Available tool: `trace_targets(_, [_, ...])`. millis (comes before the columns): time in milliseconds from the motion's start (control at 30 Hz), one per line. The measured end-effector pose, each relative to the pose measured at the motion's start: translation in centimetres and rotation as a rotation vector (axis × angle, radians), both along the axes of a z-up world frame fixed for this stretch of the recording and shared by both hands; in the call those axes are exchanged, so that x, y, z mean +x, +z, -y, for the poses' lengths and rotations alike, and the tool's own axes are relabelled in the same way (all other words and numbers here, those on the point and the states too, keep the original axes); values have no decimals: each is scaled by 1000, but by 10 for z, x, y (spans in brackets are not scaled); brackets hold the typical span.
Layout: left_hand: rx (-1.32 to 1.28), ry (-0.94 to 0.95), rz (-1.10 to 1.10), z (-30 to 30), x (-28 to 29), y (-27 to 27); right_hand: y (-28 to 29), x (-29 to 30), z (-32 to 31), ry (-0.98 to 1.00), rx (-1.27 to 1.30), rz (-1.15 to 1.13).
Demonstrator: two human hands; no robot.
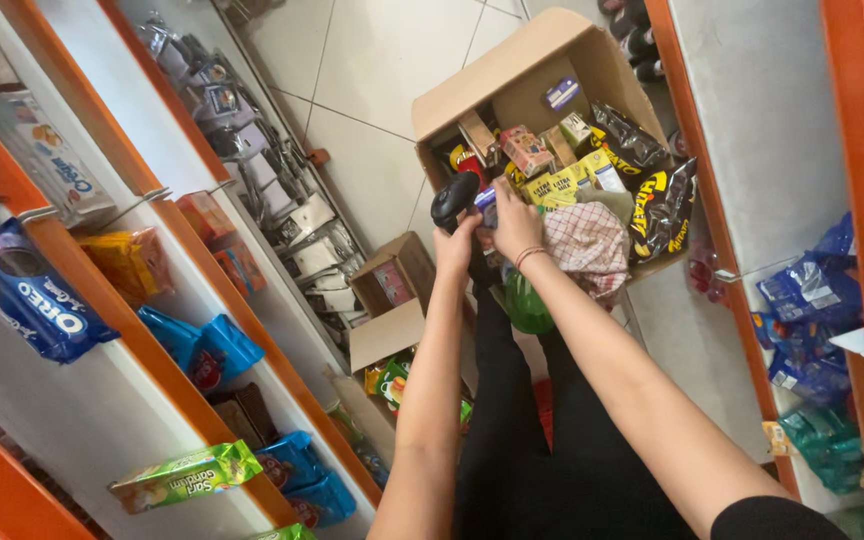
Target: The person wipes a shelf with a cloth, then picks up various drink and snack items from a box on the floor and scans them with a handheld barcode scanner before placing them on the shelf.
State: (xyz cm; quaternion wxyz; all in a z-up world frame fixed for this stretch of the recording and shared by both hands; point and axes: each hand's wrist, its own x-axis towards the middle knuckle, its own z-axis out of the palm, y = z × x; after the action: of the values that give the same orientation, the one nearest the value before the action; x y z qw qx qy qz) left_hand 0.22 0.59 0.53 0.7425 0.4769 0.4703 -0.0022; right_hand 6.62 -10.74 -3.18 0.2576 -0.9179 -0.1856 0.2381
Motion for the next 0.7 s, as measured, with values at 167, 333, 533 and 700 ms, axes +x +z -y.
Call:
trace_targets(167, [-47,-22,99,-1,-6,21,-11,-2,2,-106,138,49])
trace_targets(333, [25,-173,172,-4,-25,42,20,9,10,-354,339,-134])
trace_targets(533, [-74,-352,313,14,-48,125,119,17,62,-575,1215,-498])
trace_targets(700, [-119,-485,375,45,-47,227,230,-3,99,-737,1537,-624])
